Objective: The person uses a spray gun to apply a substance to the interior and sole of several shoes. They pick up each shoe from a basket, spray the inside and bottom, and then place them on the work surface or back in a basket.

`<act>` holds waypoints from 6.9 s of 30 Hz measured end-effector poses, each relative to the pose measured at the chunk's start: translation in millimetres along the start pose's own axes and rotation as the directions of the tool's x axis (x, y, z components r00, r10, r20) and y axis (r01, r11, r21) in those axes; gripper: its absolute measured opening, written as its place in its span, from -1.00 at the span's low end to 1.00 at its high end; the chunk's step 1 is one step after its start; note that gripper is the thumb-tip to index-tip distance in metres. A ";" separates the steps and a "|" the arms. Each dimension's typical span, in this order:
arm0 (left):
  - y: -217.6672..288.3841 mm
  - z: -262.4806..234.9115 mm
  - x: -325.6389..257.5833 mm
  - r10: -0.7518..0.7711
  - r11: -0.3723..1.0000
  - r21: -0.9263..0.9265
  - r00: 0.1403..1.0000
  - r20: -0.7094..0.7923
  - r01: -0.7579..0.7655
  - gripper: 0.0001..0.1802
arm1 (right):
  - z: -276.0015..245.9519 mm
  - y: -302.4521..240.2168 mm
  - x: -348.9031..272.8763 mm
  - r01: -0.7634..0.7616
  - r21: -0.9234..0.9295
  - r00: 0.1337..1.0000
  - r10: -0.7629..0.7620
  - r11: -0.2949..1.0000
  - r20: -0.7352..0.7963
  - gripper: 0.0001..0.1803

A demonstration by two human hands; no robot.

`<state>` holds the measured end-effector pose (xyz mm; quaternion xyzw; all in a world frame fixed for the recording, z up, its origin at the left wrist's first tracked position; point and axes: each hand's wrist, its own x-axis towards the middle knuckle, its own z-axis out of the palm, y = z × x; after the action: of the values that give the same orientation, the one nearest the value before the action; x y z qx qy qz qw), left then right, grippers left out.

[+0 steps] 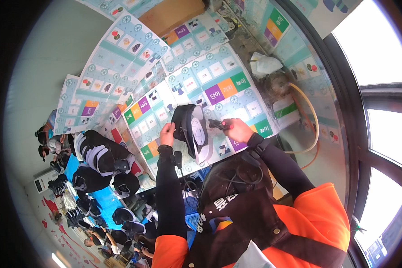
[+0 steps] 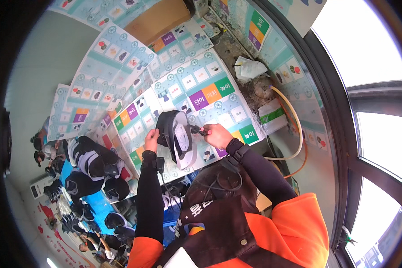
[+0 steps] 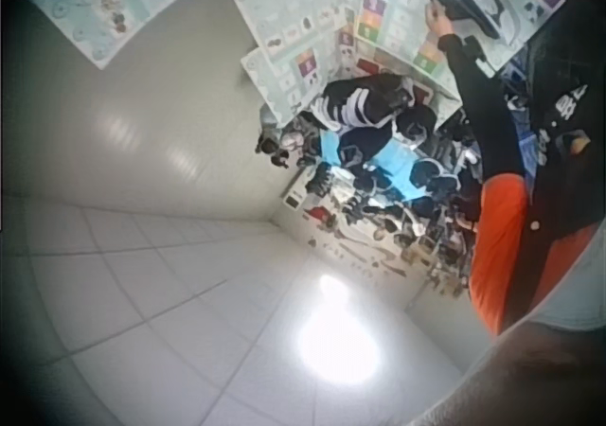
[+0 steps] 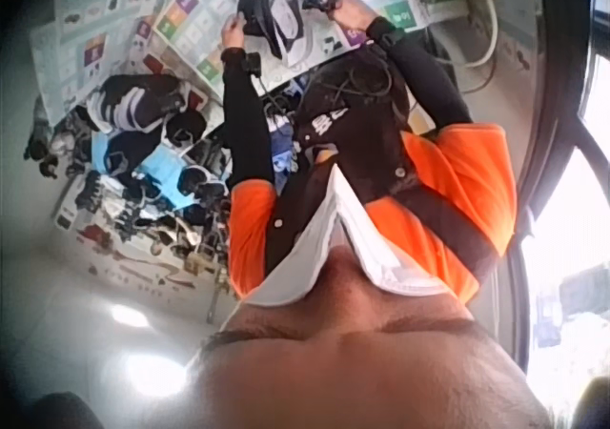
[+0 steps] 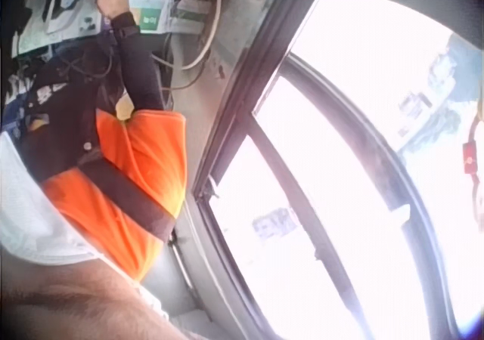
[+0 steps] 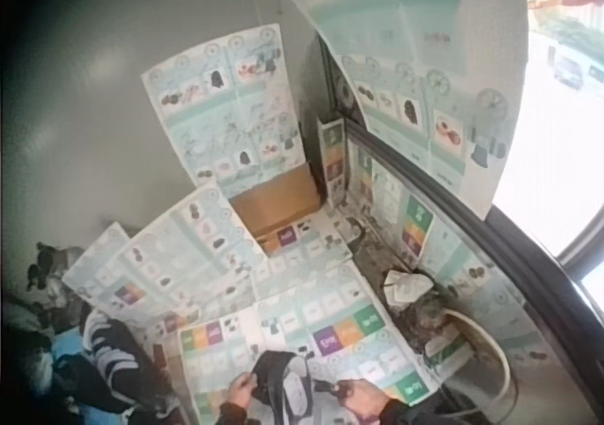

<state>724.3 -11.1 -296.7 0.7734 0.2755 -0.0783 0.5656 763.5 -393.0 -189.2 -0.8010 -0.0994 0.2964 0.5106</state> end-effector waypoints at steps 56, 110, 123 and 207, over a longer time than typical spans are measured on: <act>7.7 -0.9 -16.5 0.130 0.989 0.079 0.991 -0.033 -0.127 -0.76 | 24.7 24.8 -11.5 0.057 -0.049 0.981 -0.047 0.997 0.190 -0.67; 152.2 129.0 -18.1 0.299 0.243 0.864 0.881 0.366 -0.442 -0.80 | -4.7 23.8 -26.4 0.075 -0.149 0.997 -0.080 0.986 -0.022 -0.68; 153.8 120.2 -22.4 0.405 0.115 0.911 0.856 0.321 -0.396 -0.79 | -12.2 6.5 -31.9 -0.013 0.020 0.988 0.009 1.000 0.155 -0.75; 83.8 79.4 -141.0 0.275 0.867 0.362 0.934 0.228 -0.343 -0.71 | -4.6 15.5 -17.3 -0.033 -0.150 0.977 0.063 0.988 0.205 -0.67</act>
<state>664.7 -149.0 -193.6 0.8962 0.0772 -0.1059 0.4238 750.0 -411.5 -194.9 -0.8027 -0.1543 0.3830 0.4303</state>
